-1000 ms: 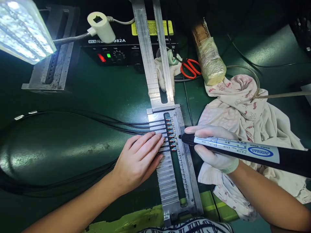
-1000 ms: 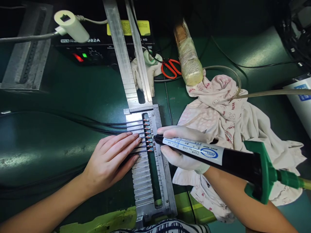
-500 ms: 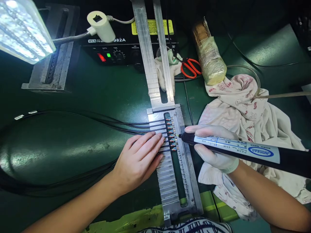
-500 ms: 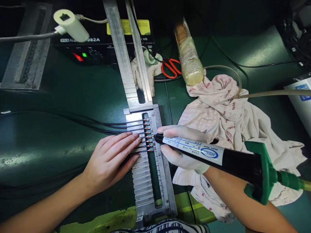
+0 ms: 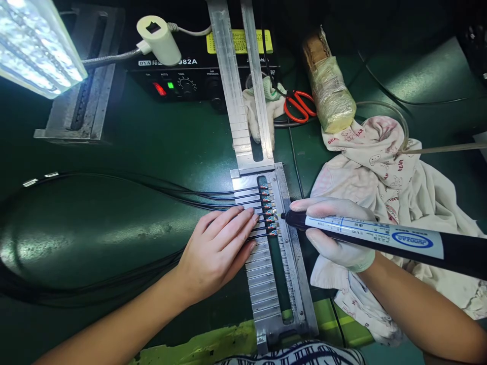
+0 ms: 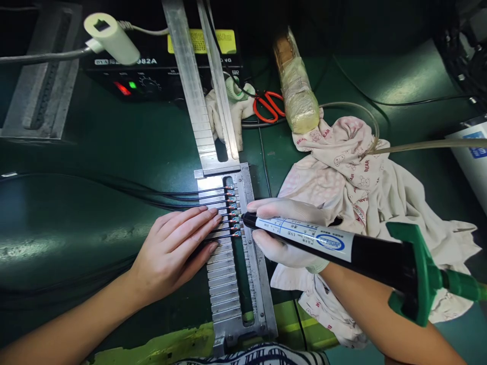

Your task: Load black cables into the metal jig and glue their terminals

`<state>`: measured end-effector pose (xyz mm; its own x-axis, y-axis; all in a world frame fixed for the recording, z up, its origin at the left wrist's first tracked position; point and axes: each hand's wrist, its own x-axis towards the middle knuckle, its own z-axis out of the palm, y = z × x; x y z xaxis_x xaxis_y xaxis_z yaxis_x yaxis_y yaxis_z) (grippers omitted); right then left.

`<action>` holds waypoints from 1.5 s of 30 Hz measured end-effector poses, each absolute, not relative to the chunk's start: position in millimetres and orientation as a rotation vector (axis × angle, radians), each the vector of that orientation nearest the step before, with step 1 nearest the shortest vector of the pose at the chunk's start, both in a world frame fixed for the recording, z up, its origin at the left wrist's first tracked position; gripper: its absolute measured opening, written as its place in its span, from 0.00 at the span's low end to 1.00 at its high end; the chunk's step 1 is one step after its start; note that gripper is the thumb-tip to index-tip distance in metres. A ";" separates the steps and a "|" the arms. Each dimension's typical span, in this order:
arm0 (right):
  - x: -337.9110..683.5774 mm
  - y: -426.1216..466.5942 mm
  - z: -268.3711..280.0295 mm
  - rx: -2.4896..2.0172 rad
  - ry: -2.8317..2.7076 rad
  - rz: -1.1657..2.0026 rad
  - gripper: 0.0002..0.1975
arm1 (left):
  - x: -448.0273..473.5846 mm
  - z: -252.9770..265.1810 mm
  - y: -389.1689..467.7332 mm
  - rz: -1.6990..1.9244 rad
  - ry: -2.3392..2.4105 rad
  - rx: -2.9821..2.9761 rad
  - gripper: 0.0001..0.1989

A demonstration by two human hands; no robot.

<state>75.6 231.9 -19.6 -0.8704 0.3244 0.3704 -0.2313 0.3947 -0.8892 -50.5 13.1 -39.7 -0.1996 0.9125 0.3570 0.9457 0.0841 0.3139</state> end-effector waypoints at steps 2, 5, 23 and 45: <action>75.5 232.1 -19.3 -0.063 -2.173 1.498 0.12 | -50.5 -40.1 13.5 -0.748 -2.263 -1.941 0.20; 75.9 232.6 -19.4 -0.056 -2.188 1.497 0.12 | -50.7 -40.1 13.7 -0.750 -2.264 -1.946 0.20; 76.9 231.9 -22.2 -0.070 -2.146 1.543 0.12 | -51.0 -40.6 12.8 -0.751 -2.261 -1.942 0.20; 77.8 231.3 -23.9 -0.152 -2.185 1.501 0.13 | -50.9 -39.7 12.8 -0.752 -2.256 -1.947 0.20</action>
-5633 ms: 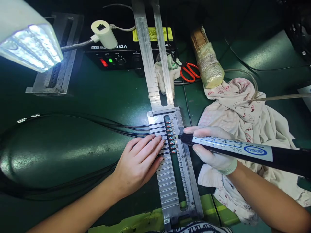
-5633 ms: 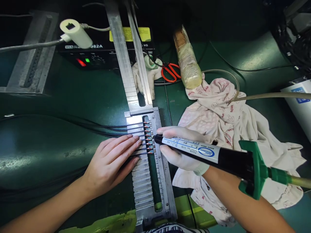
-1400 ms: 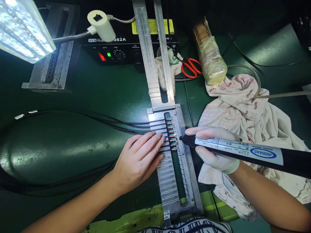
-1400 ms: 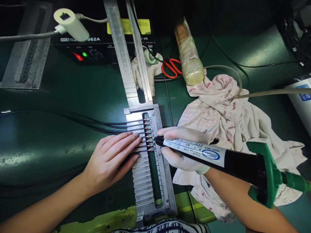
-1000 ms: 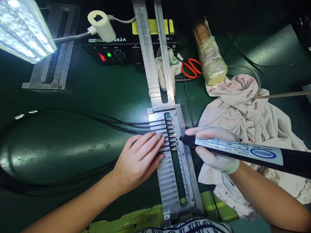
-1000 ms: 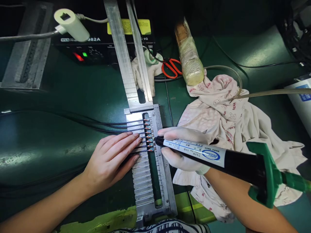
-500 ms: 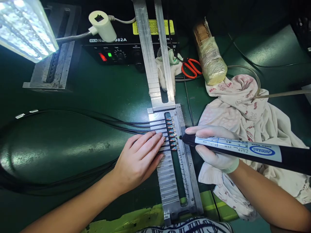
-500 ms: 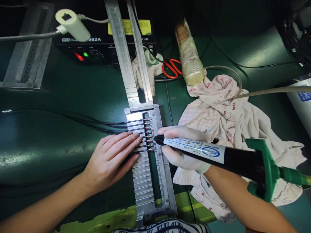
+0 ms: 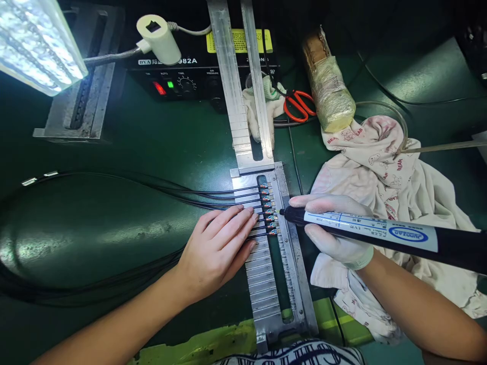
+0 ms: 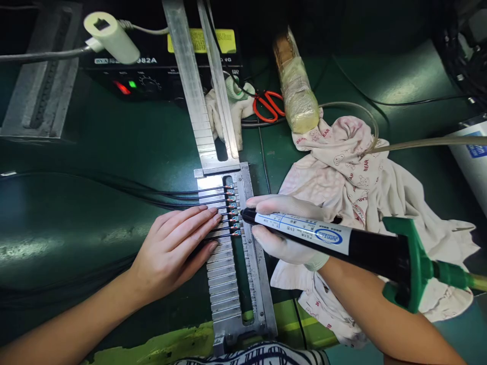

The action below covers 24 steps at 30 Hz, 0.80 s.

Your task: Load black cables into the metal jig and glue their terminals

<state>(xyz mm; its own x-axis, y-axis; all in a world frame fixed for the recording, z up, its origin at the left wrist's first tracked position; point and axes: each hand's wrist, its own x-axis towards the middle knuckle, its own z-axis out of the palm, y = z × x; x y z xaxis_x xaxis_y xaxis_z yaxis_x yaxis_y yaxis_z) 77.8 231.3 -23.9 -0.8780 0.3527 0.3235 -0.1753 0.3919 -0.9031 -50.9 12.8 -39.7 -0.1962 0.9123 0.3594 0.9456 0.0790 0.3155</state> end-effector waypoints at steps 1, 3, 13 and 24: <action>77.6 231.3 -23.8 -0.150 -2.185 1.501 0.13 | -50.8 -39.8 12.7 -0.752 -2.255 -1.948 0.20; 77.2 231.2 -23.3 -0.150 -2.181 1.503 0.12 | -50.7 -40.0 12.4 -0.751 -2.256 -1.944 0.20; 76.1 231.2 -21.3 -0.138 -2.190 1.470 0.11 | -51.9 -41.1 13.3 -0.741 -2.262 -1.942 0.20; 73.3 233.2 -15.6 -0.055 -2.208 1.495 0.12 | -51.6 -40.6 12.6 -0.740 -2.263 -1.952 0.21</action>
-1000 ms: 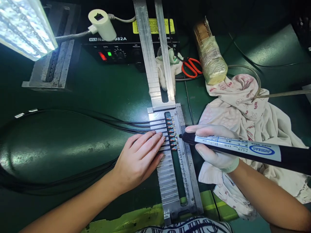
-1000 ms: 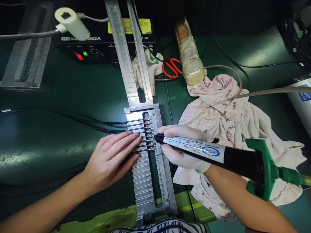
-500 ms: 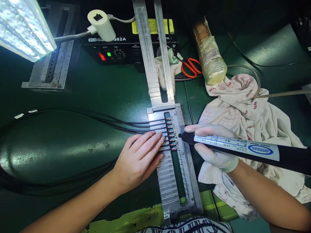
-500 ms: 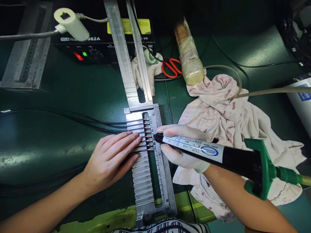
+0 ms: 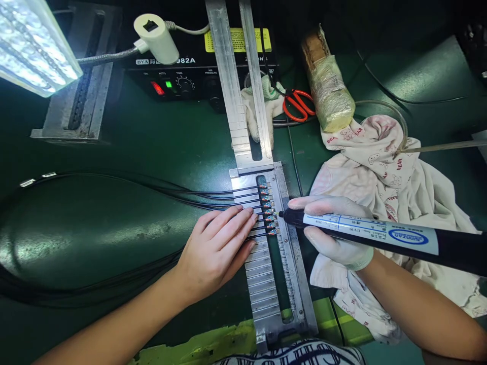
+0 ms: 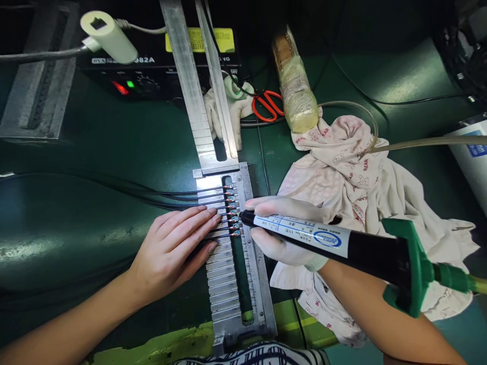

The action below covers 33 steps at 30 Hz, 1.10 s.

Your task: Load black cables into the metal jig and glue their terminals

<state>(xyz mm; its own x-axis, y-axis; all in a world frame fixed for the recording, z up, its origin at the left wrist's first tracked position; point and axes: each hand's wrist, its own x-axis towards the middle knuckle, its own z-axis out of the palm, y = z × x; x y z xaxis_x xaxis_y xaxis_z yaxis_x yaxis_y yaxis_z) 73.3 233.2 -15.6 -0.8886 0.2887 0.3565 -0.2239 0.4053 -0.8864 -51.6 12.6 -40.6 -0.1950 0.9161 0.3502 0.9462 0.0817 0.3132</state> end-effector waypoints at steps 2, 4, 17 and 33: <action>73.9 233.7 -15.8 -0.049 -2.209 1.506 0.12 | -51.5 -40.6 12.7 -0.735 -2.266 -1.954 0.21; 74.5 234.2 -16.4 -0.039 -2.208 1.517 0.12 | -51.2 -40.7 12.8 -0.737 -2.268 -1.955 0.20; 75.3 233.0 -19.1 -0.063 -2.181 1.496 0.13 | -51.5 -39.6 13.3 -0.749 -2.257 -1.954 0.21; 77.8 237.2 -19.1 0.062 -2.118 1.570 0.15 | -51.0 -41.3 12.5 -0.752 -2.248 -1.947 0.20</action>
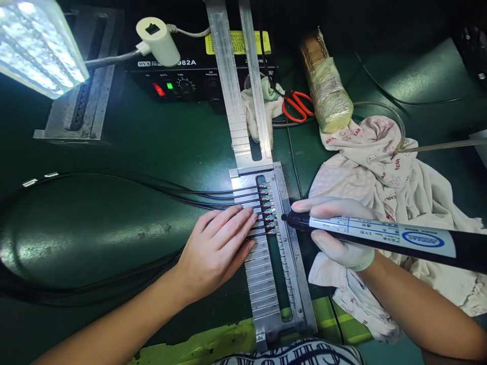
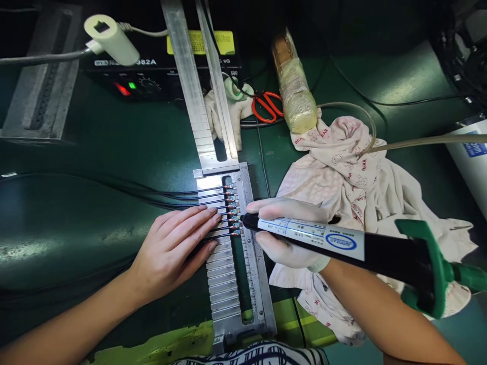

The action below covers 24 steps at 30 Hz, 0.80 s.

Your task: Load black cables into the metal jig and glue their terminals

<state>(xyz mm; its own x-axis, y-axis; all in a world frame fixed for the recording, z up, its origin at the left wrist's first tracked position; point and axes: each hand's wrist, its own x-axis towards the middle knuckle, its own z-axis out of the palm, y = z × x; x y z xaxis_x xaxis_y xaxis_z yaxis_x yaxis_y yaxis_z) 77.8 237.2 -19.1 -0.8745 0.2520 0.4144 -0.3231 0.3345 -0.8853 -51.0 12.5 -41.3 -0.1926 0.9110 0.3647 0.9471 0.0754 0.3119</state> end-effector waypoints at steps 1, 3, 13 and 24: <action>78.5 238.0 -19.1 0.082 -2.096 1.578 0.16 | -51.0 -41.5 12.2 -0.750 -2.250 -1.947 0.21; 79.7 238.7 -19.6 0.090 -2.082 1.586 0.16 | -51.0 -41.5 11.9 -0.749 -2.249 -1.949 0.21; 80.6 235.4 -24.6 0.001 -2.218 1.499 0.12 | -52.2 -39.2 12.5 -0.761 -2.236 -1.976 0.17; 79.9 234.5 -24.4 0.003 -2.247 1.446 0.12 | -51.4 -39.8 13.0 -0.750 -2.244 -1.967 0.17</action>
